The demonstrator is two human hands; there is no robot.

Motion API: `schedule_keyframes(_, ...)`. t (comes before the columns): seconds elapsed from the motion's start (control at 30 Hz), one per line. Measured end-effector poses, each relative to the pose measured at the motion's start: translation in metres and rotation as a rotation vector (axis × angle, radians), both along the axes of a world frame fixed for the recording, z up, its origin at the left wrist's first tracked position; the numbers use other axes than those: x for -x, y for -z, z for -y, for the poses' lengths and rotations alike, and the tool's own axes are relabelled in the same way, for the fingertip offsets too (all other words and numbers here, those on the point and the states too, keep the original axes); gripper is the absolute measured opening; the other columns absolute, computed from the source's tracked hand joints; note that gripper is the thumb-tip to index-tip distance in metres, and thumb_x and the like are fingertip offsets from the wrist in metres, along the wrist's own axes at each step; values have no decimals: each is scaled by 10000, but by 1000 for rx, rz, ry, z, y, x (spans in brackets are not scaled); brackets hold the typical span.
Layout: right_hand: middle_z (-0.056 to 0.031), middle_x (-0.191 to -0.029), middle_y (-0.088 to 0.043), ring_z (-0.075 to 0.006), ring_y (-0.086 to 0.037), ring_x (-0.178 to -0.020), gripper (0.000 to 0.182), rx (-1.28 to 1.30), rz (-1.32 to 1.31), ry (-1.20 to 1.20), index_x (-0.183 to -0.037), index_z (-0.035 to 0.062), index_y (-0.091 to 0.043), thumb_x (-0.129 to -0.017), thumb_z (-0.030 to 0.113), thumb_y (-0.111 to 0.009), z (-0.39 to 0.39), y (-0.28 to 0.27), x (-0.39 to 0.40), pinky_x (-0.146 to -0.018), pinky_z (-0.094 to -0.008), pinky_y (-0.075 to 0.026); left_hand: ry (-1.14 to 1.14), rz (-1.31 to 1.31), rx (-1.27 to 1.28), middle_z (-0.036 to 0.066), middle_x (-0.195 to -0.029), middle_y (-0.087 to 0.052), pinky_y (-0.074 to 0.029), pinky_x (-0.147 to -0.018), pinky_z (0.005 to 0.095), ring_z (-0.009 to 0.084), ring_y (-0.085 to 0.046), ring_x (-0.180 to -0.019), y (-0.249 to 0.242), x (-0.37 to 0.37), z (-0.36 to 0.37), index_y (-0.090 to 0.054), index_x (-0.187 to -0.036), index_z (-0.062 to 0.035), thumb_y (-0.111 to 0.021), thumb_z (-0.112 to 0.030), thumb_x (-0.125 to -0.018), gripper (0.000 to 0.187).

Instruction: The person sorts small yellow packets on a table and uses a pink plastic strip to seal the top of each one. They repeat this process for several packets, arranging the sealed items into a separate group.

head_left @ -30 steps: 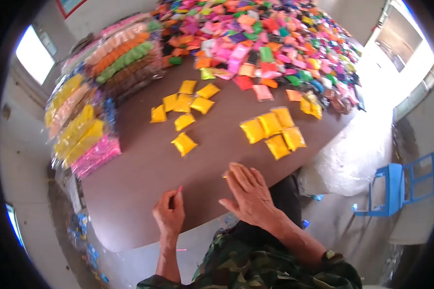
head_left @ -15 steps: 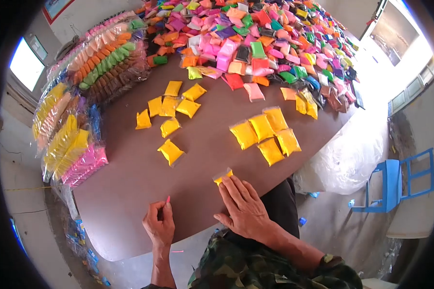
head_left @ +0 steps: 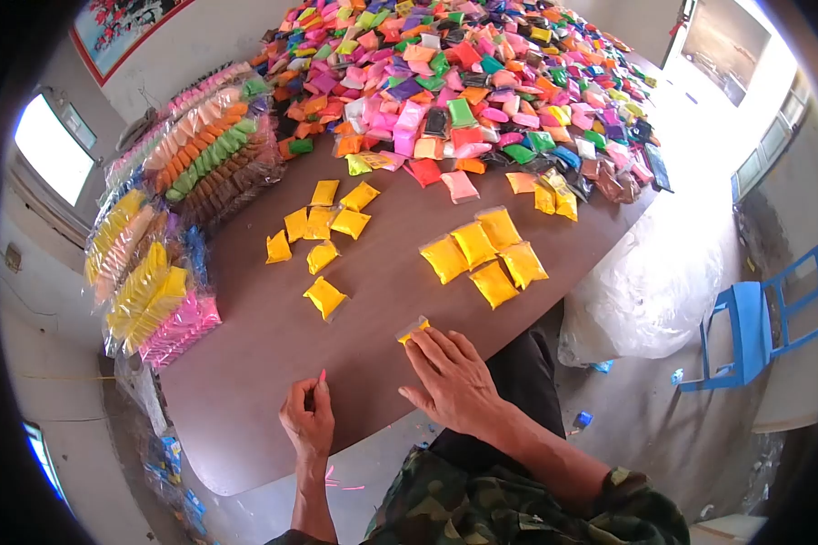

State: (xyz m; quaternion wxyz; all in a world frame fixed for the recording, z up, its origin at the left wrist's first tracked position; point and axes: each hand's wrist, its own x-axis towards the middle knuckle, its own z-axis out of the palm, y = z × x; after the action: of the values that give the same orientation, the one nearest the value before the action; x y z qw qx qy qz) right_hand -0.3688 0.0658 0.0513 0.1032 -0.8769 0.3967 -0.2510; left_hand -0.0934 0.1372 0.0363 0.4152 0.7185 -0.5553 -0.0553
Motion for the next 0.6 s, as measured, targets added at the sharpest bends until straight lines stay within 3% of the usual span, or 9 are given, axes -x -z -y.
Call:
schedule_keyframes(0.13,-202,-1583,-555,-388,-534,-1499,598,-9,84,8,-1465,1,-660,-1017,374,-800,3,4,6,-1232,-528,-449,-12,-34,-59,91,-762,-702,-505,-614,341,173,-633,-647,-10,6,-3,-747,-991,-16,-790,-116,-1044,121)
schedule_keyframes(0.23,-181,-1555,-584,-397,-566,-1468,555,10,183,28,-1449,44,-681,-973,278,-843,3,6,8,-1178,-519,-507,30,-68,-8,92,-771,-727,-526,-649,336,121,-651,-697,-23,27,4,-770,-978,-3,-810,-159,-1044,174)
schedule_keyframes(0.37,-173,-1473,-640,-387,-627,-1398,552,27,201,43,-1407,24,-686,-929,223,-878,4,10,5,-1137,-490,-536,156,-80,27,112,-893,-780,-556,-672,323,148,-686,-708,-30,59,17,-791,-1024,0,-832,-128,-1027,134)
schedule_keyframes(0.6,-164,-1437,-675,-379,-669,-1345,580,16,200,95,-1403,50,-699,-866,152,-894,5,9,0,-1119,-490,-552,288,-33,-1,127,-928,-761,-599,-662,379,273,-758,-722,-29,93,57,-794,-1026,-39,-829,-64,-991,55)
